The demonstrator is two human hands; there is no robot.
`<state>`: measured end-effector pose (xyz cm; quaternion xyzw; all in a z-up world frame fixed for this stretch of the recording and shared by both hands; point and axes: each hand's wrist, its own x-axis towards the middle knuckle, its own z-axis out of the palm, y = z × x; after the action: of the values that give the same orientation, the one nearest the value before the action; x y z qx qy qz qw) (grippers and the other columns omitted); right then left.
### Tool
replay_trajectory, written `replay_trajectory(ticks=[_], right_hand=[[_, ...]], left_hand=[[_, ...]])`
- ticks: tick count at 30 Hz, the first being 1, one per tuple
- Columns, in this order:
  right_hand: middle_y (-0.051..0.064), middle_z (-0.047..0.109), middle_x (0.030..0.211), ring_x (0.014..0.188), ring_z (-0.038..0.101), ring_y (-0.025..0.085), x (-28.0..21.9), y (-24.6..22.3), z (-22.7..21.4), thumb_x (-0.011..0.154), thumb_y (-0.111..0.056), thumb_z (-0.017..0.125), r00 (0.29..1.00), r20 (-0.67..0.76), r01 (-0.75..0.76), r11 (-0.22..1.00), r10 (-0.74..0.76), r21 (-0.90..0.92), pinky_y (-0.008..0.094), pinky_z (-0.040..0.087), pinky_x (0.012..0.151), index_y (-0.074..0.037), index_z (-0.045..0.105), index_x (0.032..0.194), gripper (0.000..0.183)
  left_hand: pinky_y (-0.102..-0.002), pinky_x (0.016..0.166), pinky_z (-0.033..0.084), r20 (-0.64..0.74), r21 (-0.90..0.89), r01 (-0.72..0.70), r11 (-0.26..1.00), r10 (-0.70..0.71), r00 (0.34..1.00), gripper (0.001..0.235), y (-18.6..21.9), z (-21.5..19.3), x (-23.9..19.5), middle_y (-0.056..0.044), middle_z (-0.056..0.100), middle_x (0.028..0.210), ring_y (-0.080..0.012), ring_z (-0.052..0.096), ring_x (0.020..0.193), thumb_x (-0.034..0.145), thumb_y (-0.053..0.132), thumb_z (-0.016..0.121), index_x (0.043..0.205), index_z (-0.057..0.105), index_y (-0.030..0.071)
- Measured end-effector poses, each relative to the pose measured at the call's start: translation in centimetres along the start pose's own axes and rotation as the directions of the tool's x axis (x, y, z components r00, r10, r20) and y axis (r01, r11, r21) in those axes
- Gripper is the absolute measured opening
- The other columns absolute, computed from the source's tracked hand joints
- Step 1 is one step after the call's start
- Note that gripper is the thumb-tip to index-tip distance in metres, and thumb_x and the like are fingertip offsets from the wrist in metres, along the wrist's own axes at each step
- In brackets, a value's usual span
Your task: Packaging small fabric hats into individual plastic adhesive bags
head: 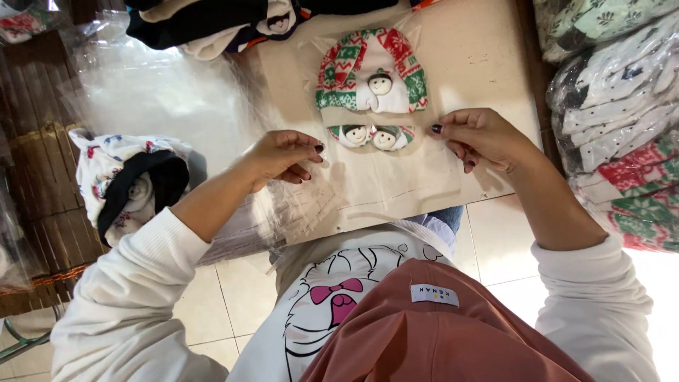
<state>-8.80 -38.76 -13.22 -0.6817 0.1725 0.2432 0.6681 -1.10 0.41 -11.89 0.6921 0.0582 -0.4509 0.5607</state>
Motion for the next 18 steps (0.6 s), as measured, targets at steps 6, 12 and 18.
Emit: replay_trajectory(ticks=[6, 12, 18], right_hand=[[0.009, 0.053, 0.054, 0.033, 0.053, 0.013, 1.1, 1.3, -0.9, 0.096, -0.011, 0.068, 1.000, 0.008, -0.011, 0.994, 0.010, 0.109, 0.031, 0.057, 0.034, -0.005, 0.065, 0.108, 0.014], [0.018, 0.065, 0.063, 0.038, 0.061, 0.016, 1.1, 1.8, -1.1, 0.094, -0.013, 0.073, 1.000, -0.006, -0.016, 0.990, 0.017, 0.142, 0.037, 0.062, 0.043, -0.003, 0.063, 0.108, 0.020], [0.022, 0.073, 0.088, 0.063, 0.074, 0.024, -1.0, -0.6, -0.6, 0.101, -0.017, 0.067, 1.000, 0.010, -0.029, 0.979, 0.028, 0.203, 0.044, 0.065, 0.062, -0.006, 0.056, 0.113, 0.019]], left_hand=[[-0.020, 0.052, 0.062, 0.009, -0.023, -0.009, 1.000, 0.009, 1.000, 0.041, -0.1, 0.4, 0.6, -0.011, 0.077, 0.101, -0.0132, 0.074, 0.062, 0.086, 0.026, 0.080, 0.119, 0.068, 0.005], [-0.019, 0.052, 0.062, 0.053, -0.071, -0.017, 0.997, 0.021, 0.998, 0.034, 0.2, 0.3, 0.9, -0.011, 0.078, 0.100, -0.0132, 0.075, 0.062, 0.084, 0.015, 0.082, 0.113, 0.070, 0.003], [-0.031, 0.064, 0.067, 0.017, -0.163, -0.115, 0.980, 0.119, 0.993, 0.026, 3.0, -0.2, -1.4, -0.015, 0.076, 0.101, -0.0231, 0.078, 0.074, 0.089, 0.010, 0.076, 0.112, 0.066, 0.002]])
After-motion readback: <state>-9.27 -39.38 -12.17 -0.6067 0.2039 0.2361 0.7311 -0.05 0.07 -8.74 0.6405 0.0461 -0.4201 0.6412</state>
